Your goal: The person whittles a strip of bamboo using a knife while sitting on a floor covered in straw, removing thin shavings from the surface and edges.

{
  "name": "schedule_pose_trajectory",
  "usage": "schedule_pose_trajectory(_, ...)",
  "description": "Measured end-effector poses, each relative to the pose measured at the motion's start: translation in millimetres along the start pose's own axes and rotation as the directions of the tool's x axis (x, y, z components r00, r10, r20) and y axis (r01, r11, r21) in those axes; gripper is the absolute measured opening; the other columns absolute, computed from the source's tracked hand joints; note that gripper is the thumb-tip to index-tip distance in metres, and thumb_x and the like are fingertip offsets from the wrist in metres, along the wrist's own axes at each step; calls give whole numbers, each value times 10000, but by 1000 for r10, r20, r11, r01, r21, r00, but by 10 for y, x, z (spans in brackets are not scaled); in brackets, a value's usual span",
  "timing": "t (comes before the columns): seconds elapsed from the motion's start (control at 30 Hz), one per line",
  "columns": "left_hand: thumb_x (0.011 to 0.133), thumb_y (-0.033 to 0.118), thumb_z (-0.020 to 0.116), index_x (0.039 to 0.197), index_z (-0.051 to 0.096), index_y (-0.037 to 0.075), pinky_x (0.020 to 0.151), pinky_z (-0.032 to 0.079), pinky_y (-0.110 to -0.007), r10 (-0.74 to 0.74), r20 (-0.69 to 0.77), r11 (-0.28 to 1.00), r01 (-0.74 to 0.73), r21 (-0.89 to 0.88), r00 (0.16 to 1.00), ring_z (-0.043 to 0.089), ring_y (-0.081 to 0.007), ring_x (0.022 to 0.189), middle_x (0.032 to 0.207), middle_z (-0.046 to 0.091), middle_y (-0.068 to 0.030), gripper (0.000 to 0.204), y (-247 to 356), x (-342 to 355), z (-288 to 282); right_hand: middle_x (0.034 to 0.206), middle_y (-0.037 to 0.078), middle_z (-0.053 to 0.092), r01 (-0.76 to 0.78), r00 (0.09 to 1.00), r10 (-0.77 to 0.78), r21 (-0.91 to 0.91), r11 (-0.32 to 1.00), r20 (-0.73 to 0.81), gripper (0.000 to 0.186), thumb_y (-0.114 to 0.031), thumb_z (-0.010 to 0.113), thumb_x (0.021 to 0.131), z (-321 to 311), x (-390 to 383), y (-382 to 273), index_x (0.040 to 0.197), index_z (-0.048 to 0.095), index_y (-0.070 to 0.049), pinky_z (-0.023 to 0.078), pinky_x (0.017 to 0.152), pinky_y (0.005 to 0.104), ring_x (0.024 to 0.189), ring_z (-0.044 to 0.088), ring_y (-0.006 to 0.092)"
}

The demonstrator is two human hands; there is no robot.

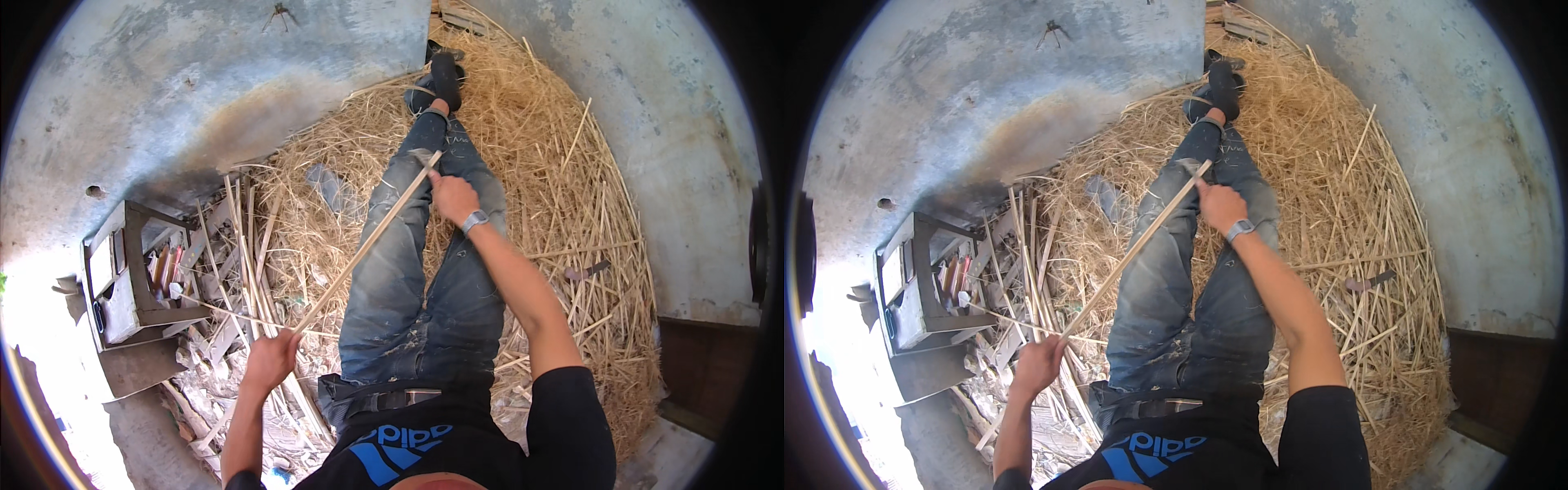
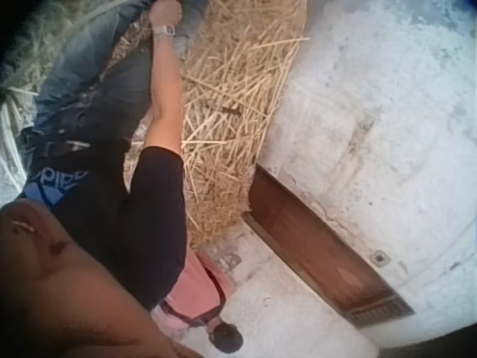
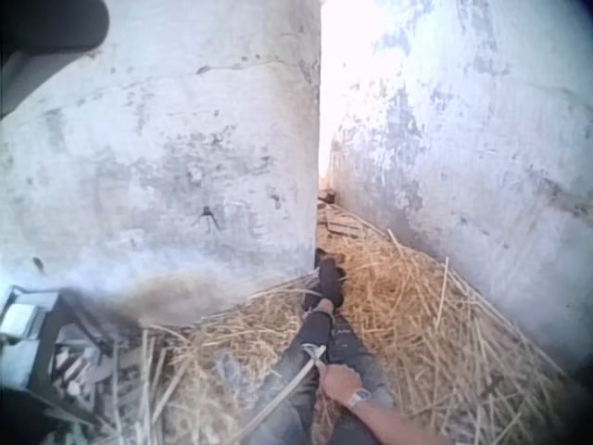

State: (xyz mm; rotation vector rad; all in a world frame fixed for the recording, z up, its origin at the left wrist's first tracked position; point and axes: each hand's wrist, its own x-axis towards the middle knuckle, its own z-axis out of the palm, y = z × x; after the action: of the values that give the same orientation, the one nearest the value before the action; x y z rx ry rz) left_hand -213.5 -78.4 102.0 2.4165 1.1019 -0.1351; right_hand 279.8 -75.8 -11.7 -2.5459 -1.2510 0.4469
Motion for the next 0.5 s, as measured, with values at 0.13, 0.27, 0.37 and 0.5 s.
schedule_pose_trajectory(0.13, 1047, 252, 613, 839, 605, 49, 559, 495, -539, -87, 37, 994, 89, -63, 996, 630, -466, 597, 613, 603, -221, 292, -364, -633, 27, 874, 267, 735, 80, 996, -81, -15, 997, -30, 712, -559, 364, 1101, -1, 74, 180, 858, 737, -4, 554, 786, 592, 861, 708, 486)
schedule_pose_trajectory(0.27, 1054, 231, 590, 843, 606, 33, 588, 478, -547, -82, 43, 970, 90, -227, 996, 627, -478, 637, 647, 609, -234, 290, -243, -389, 256, 825, 261, 725, 33, 994, -7, 241, 970, -108, 701, -553, 375, 1099, -45, 89, 163, 837, 735, -12, 536, 737, 573, 815, 699, 478)
schedule_pose_trajectory(0.37, 1059, 232, 583, 851, 607, 19, 600, 477, -559, -65, -26, 954, 55, -294, 998, 623, -496, 651, 665, 614, -249, 298, -8, 84, 534, 775, 259, 704, 74, 989, -33, 300, 951, -142, 681, -544, 401, 1095, -116, -68, 107, 824, 727, -11, 522, 709, 559, 795, 689, 478)
schedule_pose_trajectory(0.5, 1079, 306, 557, 882, 626, 3, 628, 497, -585, -33, -76, 955, 9, -298, 997, 644, -513, 687, 713, 646, -281, 368, 562, 976, 718, 766, 246, 707, 78, 995, -56, 298, 951, -84, 680, -552, 420, 1088, -154, -332, -31, 811, 724, -10, 538, 705, 551, 779, 697, 468)
